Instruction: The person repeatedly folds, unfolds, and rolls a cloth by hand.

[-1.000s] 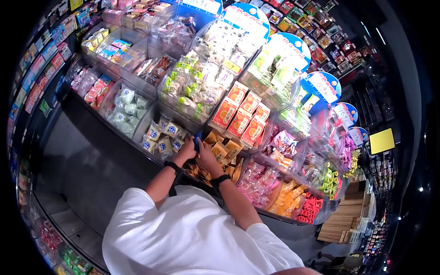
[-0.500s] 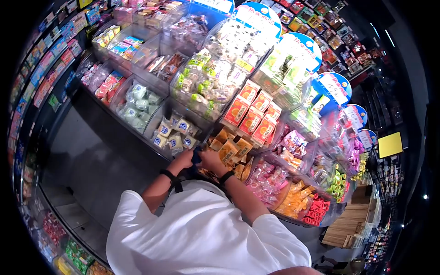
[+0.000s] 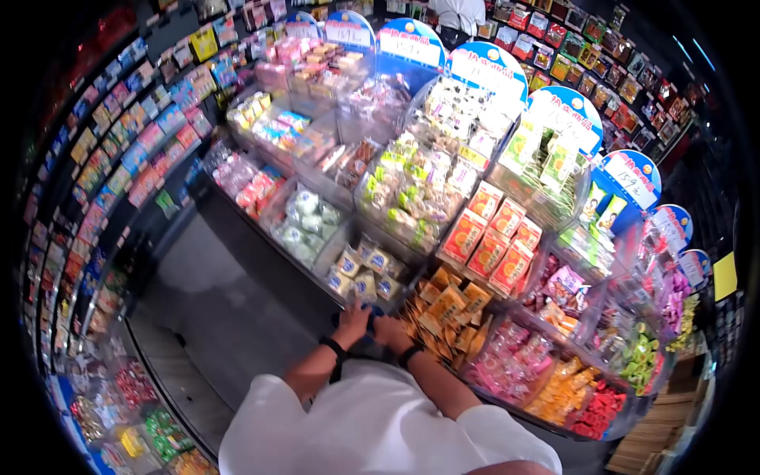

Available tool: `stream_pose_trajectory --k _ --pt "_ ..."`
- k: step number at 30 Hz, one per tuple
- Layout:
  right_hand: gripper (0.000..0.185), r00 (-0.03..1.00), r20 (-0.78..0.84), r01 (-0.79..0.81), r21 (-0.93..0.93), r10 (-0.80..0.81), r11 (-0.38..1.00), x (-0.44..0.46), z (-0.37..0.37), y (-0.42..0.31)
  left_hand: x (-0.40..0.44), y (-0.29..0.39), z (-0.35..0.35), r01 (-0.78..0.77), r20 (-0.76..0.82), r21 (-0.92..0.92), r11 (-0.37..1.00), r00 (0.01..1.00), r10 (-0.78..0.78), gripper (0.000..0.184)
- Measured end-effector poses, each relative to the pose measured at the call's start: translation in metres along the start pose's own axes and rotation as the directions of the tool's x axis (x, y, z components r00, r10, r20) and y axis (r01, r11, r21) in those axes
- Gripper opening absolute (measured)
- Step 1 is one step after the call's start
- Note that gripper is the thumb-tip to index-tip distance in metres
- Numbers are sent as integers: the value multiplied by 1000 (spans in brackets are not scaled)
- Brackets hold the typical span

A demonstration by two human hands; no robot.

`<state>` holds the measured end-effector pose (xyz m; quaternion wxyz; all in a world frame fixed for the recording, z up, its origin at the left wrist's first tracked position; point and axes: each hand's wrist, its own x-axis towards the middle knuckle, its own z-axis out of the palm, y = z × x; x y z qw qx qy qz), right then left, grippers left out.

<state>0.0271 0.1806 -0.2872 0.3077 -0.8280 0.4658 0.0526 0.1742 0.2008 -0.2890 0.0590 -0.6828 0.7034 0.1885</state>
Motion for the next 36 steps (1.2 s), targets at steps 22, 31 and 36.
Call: stream_pose_trajectory --k 22,31,36 --pt "17 885 -189 -444 -62 426 894 38 28 -75 37 -77 7 -467 -173 232 853 843 509 19" --pt "30 758 -652 -197 -218 8 956 191 18 -203 67 -259 -90 -266 -421 255 930 835 354 18" --pt "44 856 -512 -148 -364 -65 920 255 5 -223 96 -320 -83 -236 -626 303 923 681 380 24"
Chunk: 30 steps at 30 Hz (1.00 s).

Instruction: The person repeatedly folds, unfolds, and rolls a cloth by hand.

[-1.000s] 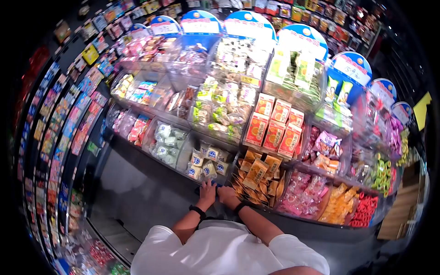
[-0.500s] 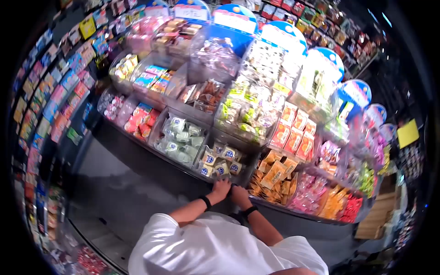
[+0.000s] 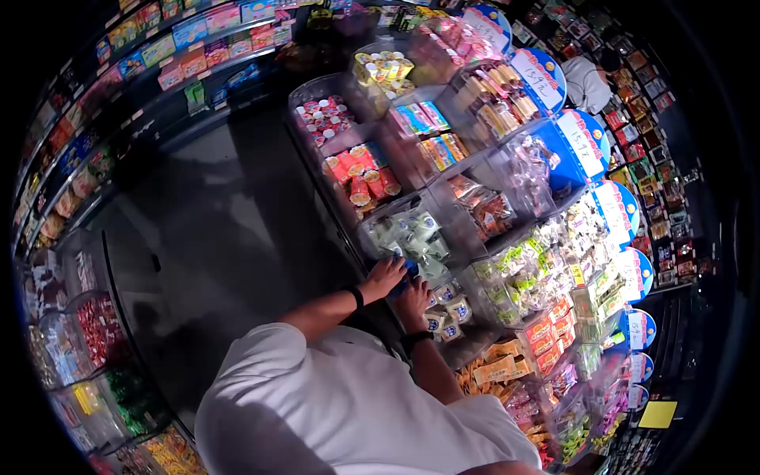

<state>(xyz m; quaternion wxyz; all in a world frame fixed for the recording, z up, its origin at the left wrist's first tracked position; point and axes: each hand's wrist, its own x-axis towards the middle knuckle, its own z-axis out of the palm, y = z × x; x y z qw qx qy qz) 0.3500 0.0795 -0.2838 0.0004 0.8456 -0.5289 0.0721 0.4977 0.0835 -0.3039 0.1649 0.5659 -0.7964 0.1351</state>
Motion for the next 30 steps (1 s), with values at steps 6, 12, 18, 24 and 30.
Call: stream_pose_trajectory --k 6,12,18,24,30 --pt "52 988 117 101 21 -103 995 37 8 -31 -30 -35 19 249 134 -170 954 964 -228 37" --pt "51 978 37 198 119 -204 973 108 -28 -90 -29 -128 2 248 183 -367 897 964 -192 56" --pt "50 963 177 151 278 -205 949 183 19 -141 -15 -233 4 410 242 -421 809 911 -335 50" --pt "52 824 438 287 225 -360 931 240 57 -211 9 -304 17 241 254 -148 959 946 -199 39" --pt "69 913 297 176 328 -278 928 323 48 -230 17 -396 38 414 257 -258 873 900 -351 31"
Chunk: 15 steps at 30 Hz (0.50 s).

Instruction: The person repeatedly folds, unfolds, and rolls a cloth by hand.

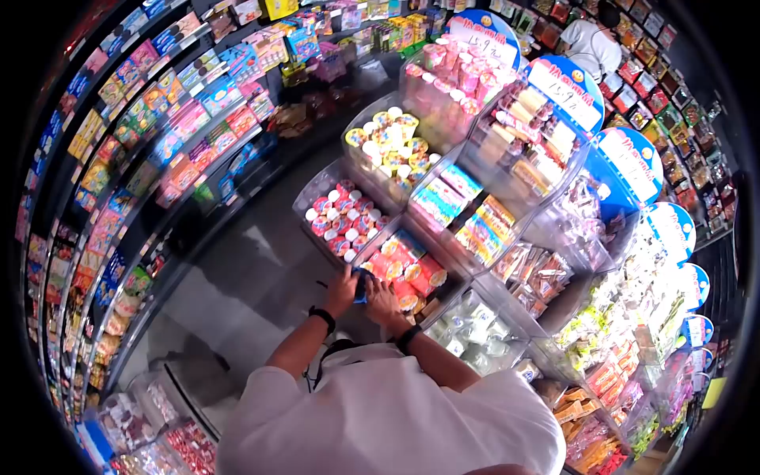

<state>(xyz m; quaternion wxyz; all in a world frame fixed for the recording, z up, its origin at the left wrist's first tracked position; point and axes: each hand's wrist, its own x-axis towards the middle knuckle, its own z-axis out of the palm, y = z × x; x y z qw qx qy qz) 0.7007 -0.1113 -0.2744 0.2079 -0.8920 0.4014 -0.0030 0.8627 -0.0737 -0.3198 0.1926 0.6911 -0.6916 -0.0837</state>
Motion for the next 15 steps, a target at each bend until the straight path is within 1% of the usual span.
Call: stream_pose_trajectory --k 1,2,3,4,5,6,7,9,11,12,13,14,15 --pt "65 1000 -9 -2 90 3 996 13 -5 1 5 -19 14 -81 -37 25 996 996 82 32" --pt "62 999 -33 25 124 -21 992 21 -15 -1 10 -53 67 99 39 -195 976 995 -93 35" --pt "59 997 -64 52 159 -42 986 30 -24 -3 21 -67 106 -140 345 155 978 935 80 35" --pt "52 991 -74 120 75 -115 990 44 -1 10 46 -52 67 -60 498 -54 997 864 79 37" --pt "50 986 -132 122 140 -104 983 42 -7 10 64 -27 22 64 643 -236 970 758 107 39" --pt "51 977 -199 110 143 -80 984 36 -19 7 72 -19 24 43 653 -237 971 747 127 39" --pt "51 961 -272 96 138 -56 986 32 -35 6 85 -9 30 2 701 -218 976 696 155 40" --pt "54 960 -259 -40 237 103 971 22 -45 12 102 7 41 -90 794 -182 979 574 200 42" --pt "47 918 -227 -242 330 325 913 10 -49 12 129 2 36 -195 859 -153 969 459 228 45" --pt "41 908 -276 -227 308 315 924 11 -48 12 129 6 6 -169 838 -122 978 511 193 46" --pt "35 902 -308 -220 275 303 936 7 -40 13 125 -3 -16 -145 744 -226 963 612 267 44" --pt "26 860 -399 -223 268 319 937 11 -31 5 123 -11 -41 -145 712 -288 947 629 313 44" --pt "27 878 -216 -361 285 426 888 19 -42 -13 124 -22 -61 -135 670 -350 927 656 348 44"
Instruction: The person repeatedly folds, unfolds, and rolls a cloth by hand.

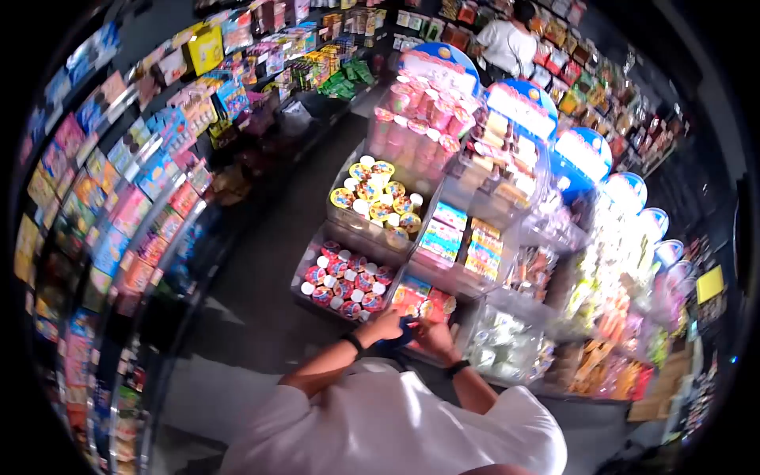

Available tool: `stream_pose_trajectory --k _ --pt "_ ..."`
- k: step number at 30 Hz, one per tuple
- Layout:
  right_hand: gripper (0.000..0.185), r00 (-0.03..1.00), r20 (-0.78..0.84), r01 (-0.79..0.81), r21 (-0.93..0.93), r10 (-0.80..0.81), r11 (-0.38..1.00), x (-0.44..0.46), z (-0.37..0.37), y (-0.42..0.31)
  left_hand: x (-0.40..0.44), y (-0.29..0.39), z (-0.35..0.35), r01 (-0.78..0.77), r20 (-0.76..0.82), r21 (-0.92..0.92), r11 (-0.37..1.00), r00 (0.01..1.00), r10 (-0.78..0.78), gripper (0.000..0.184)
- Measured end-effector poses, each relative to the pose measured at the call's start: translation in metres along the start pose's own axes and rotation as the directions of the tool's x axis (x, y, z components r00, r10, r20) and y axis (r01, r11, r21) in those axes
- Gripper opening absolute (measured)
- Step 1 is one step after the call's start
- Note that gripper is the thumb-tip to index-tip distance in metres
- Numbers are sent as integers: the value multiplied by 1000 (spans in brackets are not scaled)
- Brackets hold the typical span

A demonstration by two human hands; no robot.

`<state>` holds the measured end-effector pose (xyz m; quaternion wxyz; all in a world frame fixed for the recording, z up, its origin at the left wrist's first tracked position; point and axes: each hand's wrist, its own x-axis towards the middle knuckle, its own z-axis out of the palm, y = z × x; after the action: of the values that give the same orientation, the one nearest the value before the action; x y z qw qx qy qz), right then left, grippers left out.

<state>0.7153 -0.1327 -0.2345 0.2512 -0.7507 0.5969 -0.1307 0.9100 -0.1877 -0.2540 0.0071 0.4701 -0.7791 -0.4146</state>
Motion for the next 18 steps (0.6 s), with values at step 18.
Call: stream_pose_trajectory --k 18 --pt "61 786 95 603 104 -611 791 159 177 -167 -129 -227 -85 29 -354 562 827 912 209 47"
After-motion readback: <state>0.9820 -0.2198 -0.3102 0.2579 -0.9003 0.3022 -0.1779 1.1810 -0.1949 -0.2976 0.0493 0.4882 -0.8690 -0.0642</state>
